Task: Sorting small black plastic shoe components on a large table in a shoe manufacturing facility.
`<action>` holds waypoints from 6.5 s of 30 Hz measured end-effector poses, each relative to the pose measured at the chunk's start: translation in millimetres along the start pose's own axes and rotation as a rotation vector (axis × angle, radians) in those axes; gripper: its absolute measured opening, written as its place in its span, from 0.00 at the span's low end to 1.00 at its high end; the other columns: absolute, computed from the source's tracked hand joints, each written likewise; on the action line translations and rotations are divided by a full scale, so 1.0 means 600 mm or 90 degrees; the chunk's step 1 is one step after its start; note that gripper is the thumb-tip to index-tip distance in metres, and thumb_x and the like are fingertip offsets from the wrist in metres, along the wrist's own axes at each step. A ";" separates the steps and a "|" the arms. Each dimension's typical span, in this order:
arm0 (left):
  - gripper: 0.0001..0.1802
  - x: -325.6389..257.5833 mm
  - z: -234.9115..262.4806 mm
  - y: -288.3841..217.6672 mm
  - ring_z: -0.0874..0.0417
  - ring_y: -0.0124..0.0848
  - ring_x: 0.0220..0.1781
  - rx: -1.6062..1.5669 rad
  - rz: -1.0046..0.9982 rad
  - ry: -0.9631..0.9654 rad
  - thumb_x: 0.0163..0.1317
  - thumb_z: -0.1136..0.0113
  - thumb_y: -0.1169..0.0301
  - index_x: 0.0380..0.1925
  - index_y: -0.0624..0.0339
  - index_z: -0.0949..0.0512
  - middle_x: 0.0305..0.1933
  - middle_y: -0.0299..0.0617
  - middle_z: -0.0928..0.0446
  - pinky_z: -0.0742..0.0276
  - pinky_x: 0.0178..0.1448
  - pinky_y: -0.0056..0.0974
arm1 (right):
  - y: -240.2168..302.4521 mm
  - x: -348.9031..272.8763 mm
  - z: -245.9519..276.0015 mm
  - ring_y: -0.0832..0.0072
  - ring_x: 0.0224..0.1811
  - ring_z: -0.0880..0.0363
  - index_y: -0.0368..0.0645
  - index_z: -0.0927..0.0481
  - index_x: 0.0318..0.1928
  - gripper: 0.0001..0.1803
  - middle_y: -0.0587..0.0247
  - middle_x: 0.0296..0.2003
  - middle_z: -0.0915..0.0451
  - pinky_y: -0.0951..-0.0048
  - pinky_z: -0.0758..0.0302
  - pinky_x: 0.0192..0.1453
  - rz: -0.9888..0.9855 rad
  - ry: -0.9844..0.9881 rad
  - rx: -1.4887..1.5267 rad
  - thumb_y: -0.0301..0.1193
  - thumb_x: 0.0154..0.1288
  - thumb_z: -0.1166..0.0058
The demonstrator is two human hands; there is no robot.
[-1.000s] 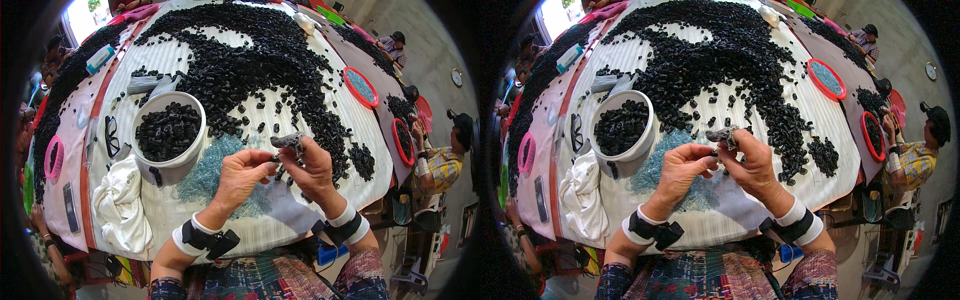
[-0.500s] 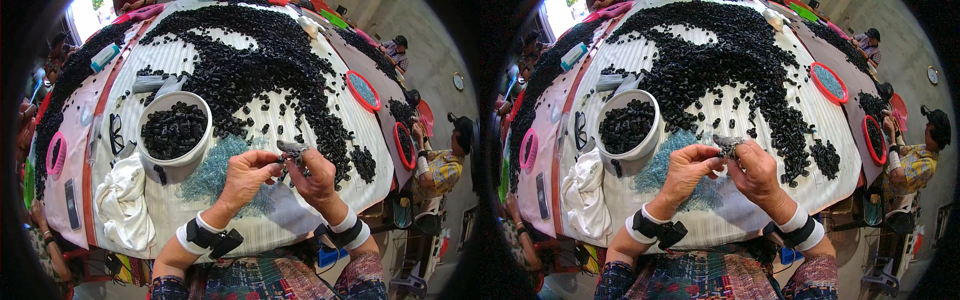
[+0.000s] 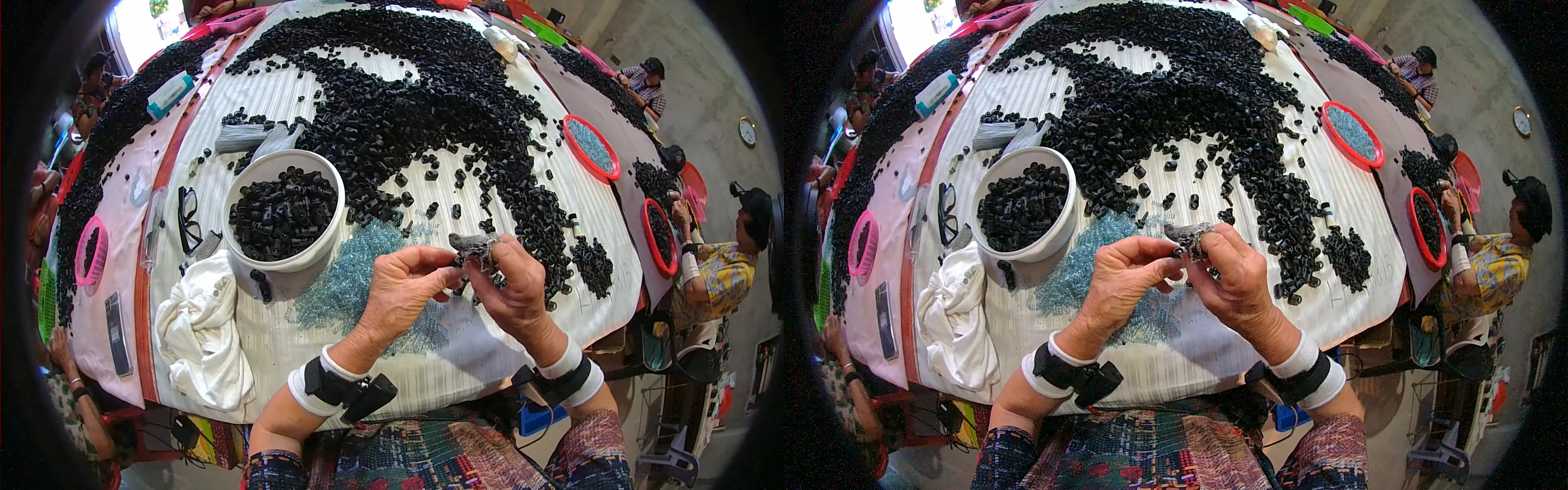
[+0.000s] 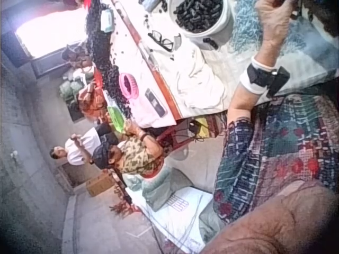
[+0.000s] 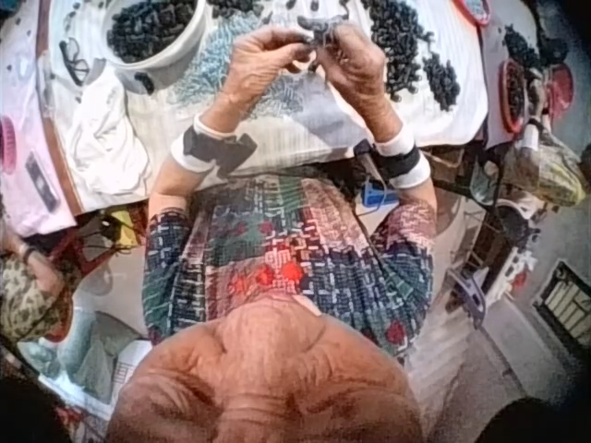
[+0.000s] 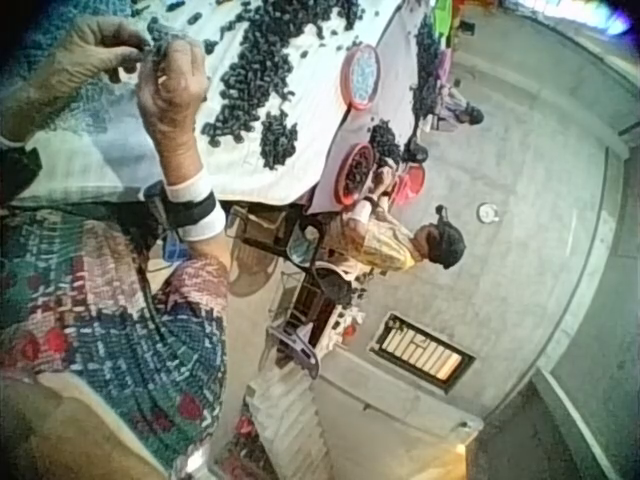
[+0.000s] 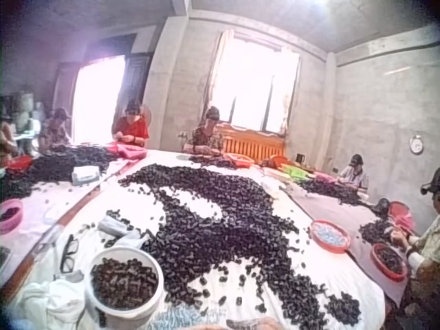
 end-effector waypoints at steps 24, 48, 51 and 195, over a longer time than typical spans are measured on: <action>0.10 0.001 0.004 0.004 0.16 0.27 0.34 -0.008 -0.005 -0.017 0.57 0.36 0.76 0.39 0.68 0.21 0.33 0.43 0.19 0.18 0.32 0.28 | -0.009 -0.002 0.020 0.67 0.31 0.22 0.38 0.22 0.40 0.18 0.55 0.31 0.23 0.73 0.26 0.32 0.065 -0.014 -0.036 0.11 0.46 0.48; 0.10 0.004 0.008 0.004 0.16 0.28 0.33 -0.037 -0.001 -0.041 0.57 0.36 0.76 0.38 0.68 0.22 0.33 0.43 0.19 0.19 0.30 0.28 | -0.118 -0.006 -0.035 0.60 0.34 0.26 0.46 0.26 0.29 0.06 0.63 0.24 0.25 0.60 0.33 0.37 -0.060 0.139 -0.396 0.26 0.49 0.44; 0.11 0.003 0.008 0.002 0.16 0.27 0.32 -0.016 0.012 -0.036 0.57 0.35 0.75 0.38 0.68 0.22 0.33 0.43 0.19 0.19 0.31 0.28 | -0.094 0.003 -0.027 0.68 0.33 0.23 0.43 0.24 0.35 0.09 0.62 0.26 0.24 0.64 0.30 0.35 -0.031 0.104 -0.323 0.23 0.50 0.44; 0.11 0.018 0.032 -0.004 0.15 0.29 0.34 -0.206 0.051 -0.054 0.61 0.40 0.74 0.42 0.66 0.25 0.39 0.49 0.19 0.17 0.30 0.28 | -0.055 -0.059 -0.007 0.60 0.34 0.26 0.39 0.26 0.34 0.10 0.58 0.29 0.26 0.64 0.26 0.37 -0.011 0.183 -0.051 0.18 0.48 0.45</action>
Point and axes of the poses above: each hand's wrist, its own x-axis towards the middle knuckle, its own z-axis out of the back of the hand, y = z × x, the point moved 5 cm from there along x, towards the middle knuckle
